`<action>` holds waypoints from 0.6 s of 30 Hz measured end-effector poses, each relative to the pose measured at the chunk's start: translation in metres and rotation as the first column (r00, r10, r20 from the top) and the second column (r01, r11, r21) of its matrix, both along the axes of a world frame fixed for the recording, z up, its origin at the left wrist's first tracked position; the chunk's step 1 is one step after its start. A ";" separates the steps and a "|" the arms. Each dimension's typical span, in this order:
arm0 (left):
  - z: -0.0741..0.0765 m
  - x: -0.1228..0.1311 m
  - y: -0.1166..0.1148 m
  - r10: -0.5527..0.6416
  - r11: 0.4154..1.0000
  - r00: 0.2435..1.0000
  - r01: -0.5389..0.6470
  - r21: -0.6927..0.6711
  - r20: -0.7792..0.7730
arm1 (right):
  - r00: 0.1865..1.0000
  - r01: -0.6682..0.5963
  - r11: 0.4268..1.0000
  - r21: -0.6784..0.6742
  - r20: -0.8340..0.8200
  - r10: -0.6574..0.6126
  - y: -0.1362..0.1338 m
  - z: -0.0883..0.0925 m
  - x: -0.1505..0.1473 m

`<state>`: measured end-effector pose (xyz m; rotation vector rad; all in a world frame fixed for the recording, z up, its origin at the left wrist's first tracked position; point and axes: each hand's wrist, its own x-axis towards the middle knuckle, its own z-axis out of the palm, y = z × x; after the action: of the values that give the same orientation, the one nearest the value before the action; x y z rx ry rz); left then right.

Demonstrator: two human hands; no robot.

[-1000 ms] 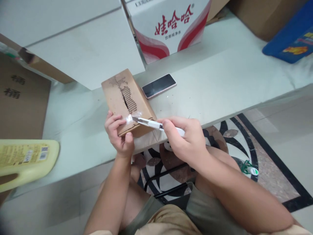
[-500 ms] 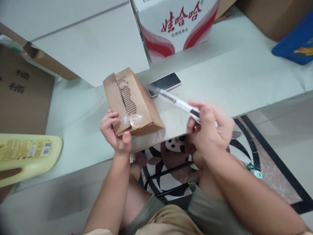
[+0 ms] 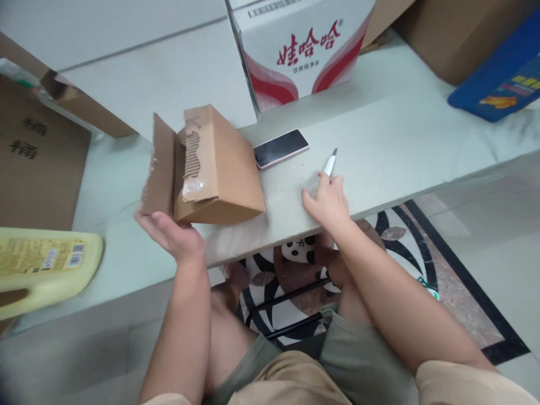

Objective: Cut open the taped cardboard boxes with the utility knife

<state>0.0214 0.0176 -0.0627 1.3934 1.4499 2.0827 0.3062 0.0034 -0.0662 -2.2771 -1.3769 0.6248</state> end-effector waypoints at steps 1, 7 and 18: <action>0.004 0.000 -0.001 0.027 0.998 0.997 -0.023 -0.059 0.075 | 1.000 -0.018 0.999 -0.030 0.022 0.019 0.001 0.000 -0.001; 0.020 -0.015 -0.003 0.150 0.949 0.883 -0.003 -0.315 0.444 | 0.958 -0.173 0.969 0.177 0.256 0.125 -0.005 -0.006 -0.011; -0.017 -0.068 -0.003 0.054 0.847 0.996 -0.009 -0.531 0.070 | 0.721 -0.586 0.585 0.560 0.030 0.693 0.003 -0.033 -0.081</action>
<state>-0.0467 0.0146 -0.0801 1.0495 1.8352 1.5456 0.2255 0.0062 -0.0988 -1.1947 -1.9830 0.5464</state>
